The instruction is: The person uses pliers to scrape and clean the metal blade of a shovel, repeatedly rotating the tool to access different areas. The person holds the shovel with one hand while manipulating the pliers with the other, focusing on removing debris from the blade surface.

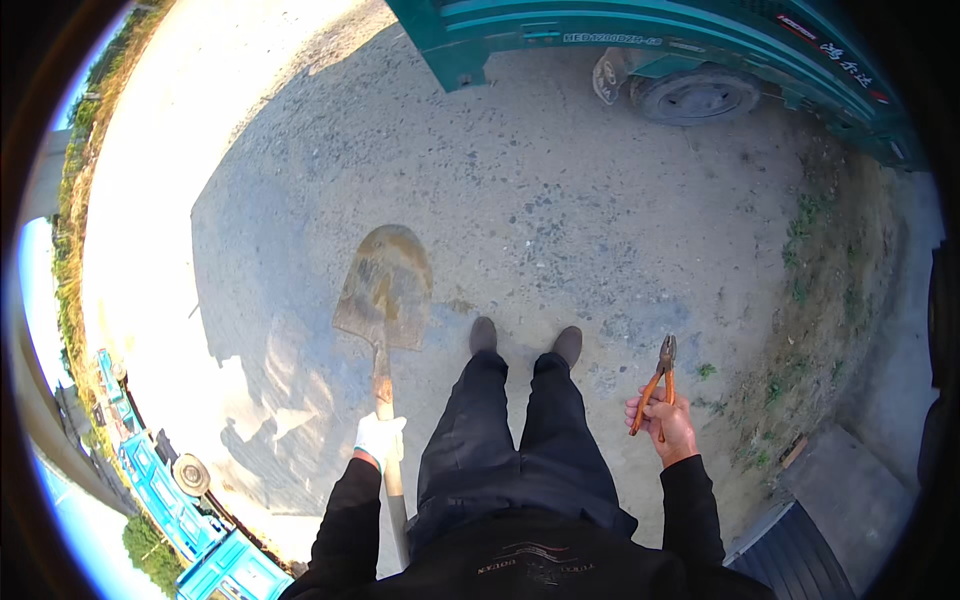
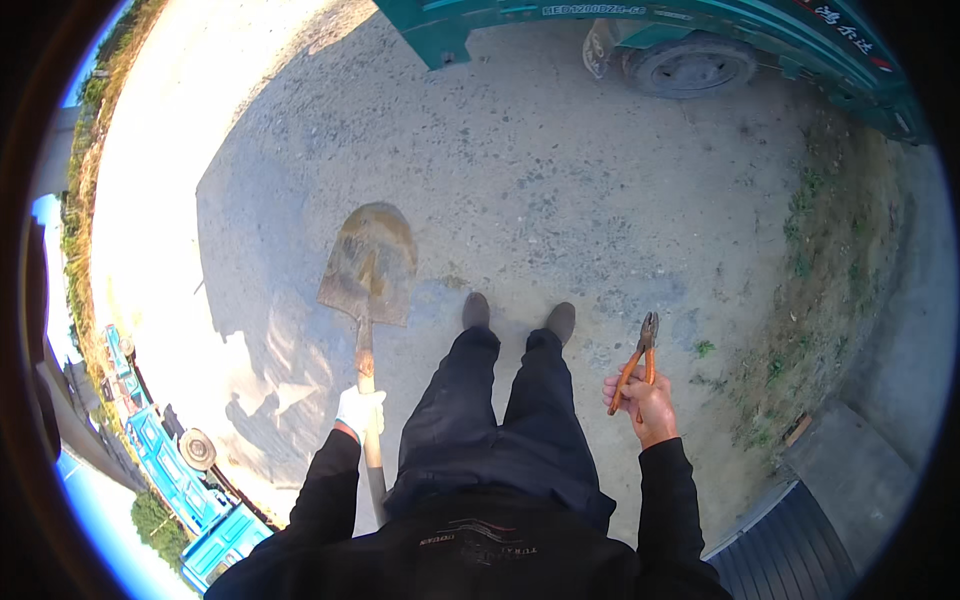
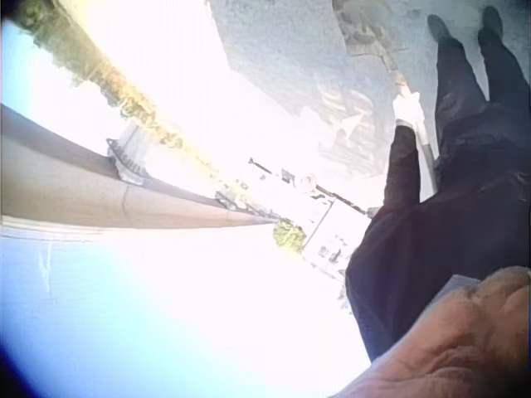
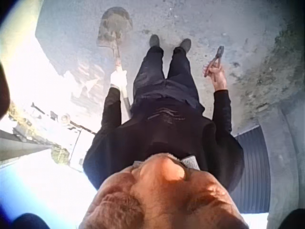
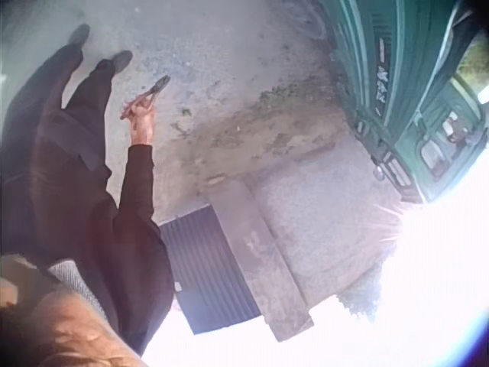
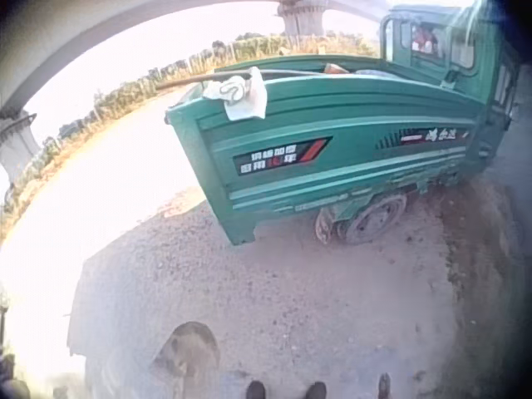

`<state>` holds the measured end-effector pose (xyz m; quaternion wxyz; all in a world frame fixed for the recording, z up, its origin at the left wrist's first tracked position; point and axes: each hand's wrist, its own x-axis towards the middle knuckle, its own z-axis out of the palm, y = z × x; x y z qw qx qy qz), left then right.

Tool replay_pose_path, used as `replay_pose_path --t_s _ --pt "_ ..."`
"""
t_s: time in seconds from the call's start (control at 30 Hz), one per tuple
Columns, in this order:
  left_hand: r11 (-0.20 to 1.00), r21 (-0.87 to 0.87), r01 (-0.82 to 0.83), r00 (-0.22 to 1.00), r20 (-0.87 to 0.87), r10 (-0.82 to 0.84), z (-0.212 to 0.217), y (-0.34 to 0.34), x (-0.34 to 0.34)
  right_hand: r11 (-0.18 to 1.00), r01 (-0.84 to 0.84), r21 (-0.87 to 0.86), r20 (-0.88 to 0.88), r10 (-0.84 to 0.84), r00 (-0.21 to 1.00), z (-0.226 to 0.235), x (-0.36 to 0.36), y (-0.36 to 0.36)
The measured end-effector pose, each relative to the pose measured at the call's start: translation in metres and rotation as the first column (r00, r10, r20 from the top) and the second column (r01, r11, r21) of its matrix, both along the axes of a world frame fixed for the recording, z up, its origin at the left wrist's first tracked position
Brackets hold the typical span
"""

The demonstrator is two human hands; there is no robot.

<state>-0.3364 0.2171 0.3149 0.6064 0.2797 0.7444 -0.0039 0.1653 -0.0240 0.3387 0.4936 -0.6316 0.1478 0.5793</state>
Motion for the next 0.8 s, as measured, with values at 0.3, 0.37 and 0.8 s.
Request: replay_pose_path --t_s 0.3,0.37,0.8 --pt "0.996 -0.088 0.034 0.98 0.2 -0.016 0.069 0.045 0.101 0.8 -0.571 0.182 -0.21 0.599 0.773 0.015 -0.127 0.091" --pt "0.992 -0.099 0.074 0.96 0.275 -0.044 0.077 0.051 0.107 0.756 -0.612 0.231 -0.19 0.652 0.734 0.024 -0.132 0.109" --pt "0.968 -0.251 0.03 0.868 0.487 0.099 0.091 0.063 0.113 0.728 -0.649 0.222 -0.182 0.685 0.706 0.042 -0.13 0.15"
